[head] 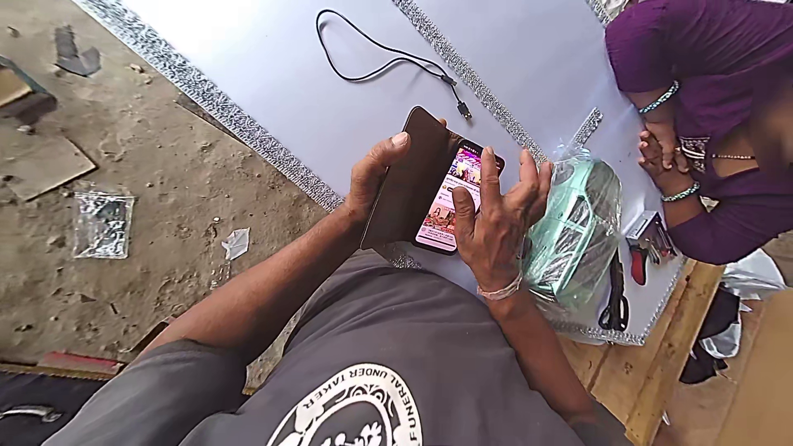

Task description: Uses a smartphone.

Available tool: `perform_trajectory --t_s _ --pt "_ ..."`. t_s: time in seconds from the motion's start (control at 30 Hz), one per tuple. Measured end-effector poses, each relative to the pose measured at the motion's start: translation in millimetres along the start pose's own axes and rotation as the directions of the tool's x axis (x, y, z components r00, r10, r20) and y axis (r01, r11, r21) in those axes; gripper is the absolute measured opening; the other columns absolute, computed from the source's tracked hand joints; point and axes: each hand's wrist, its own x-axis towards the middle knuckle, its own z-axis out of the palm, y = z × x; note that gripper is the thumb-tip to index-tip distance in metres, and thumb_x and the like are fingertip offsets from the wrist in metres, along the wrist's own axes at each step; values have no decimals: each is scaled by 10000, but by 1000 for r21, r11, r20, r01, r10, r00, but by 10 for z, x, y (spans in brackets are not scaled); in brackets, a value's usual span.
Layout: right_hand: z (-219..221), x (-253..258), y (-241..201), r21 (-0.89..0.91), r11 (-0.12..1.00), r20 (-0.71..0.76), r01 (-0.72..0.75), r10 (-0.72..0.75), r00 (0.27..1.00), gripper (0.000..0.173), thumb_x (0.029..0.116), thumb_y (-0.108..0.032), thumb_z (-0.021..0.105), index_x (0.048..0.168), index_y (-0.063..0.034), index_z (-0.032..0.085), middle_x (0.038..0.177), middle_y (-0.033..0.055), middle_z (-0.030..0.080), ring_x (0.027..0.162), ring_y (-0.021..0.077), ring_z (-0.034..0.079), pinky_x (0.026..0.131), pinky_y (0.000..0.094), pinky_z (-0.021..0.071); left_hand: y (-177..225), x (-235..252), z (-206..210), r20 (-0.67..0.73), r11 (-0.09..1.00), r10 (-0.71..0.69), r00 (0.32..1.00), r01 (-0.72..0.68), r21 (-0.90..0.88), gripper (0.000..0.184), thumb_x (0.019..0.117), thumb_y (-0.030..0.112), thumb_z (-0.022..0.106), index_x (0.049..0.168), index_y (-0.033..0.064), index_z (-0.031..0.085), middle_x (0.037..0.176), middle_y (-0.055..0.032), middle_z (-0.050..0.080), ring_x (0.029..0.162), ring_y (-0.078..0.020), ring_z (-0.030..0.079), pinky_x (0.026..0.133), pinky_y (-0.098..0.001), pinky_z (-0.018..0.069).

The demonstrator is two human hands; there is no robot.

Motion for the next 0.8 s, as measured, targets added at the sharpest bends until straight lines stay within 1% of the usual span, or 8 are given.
perform_trajectory --t_s 0.07,0.17,0.23,0.3,0.4,0.5,0.67,0.8 --pt "-17 -46 10 14 1000 -7 19 -19 1000 608 1016 -641 375 1462 -286 588 1564 285 391 1508 519 212 1182 707 188 -8 19 -33 10 999 27 1000 -27 22 504 1019 367 429 1416 80 550 1185 -92 719 1026 -156 719 858 -347 621" --pt "-82 -97 31 98 994 9 39 -40 999 562 1033 -609 374 1351 -265 686 1529 290 432 1490 515 247 1184 670 220 -3 -5 11 4 1000 14 1000 -14 27 496 1041 378 389 1417 94 543 1131 -79 716 953 -136 720 794 -332 627" --pt "-151 -134 55 185 980 23 74 -79 997 532 1049 -559 389 1233 -221 755 1489 291 479 1471 507 295 1190 647 248 -5 -4 12 4 1000 0 1000 0 -18 502 1028 374 415 1428 94 530 1149 -88 713 963 -143 720 802 -337 628" --pt "-207 -202 83 272 956 -2 109 -113 994 501 1058 -491 413 1038 -166 794 1394 281 568 1433 496 363 1187 619 281 -10 3 7 9 999 -1 1000 1 -49 492 1023 375 444 1415 95 543 1151 -85 715 980 -144 718 819 -338 625" --pt "-250 -255 124 330 927 -124 180 -147 981 479 1058 -452 436 852 -150 745 1225 220 667 1372 432 458 1173 540 333 -10 34 14 7 998 22 1000 -22 -57 438 1014 345 456 1362 113 585 1154 -64 732 1028 -131 717 870 -318 615" --pt "-237 -229 118 318 934 -174 166 -115 978 426 1048 -376 452 916 -119 766 1228 216 664 1365 417 466 1177 536 330 -26 26 15 9 998 31 999 -31 -46 437 1022 352 445 1360 108 576 1165 -77 717 1029 -147 712 866 -337 612" --pt "-149 -177 97 233 971 -118 54 -27 993 432 1040 -319 408 1154 -103 764 1367 275 577 1418 464 391 1187 581 290 -22 28 -3 13 998 18 1000 -17 -56 465 1017 356 439 1384 96 558 1184 -95 707 1036 -163 709 870 -357 612" --pt "-118 -152 97 188 982 -114 33 -12 993 426 1037 -326 414 1185 -128 760 1385 283 559 1426 477 372 1183 602 278 -33 56 -26 37 997 31 999 -28 -75 462 1018 334 438 1398 92 540 1221 -101 699 1084 -169 698 919 -361 597"
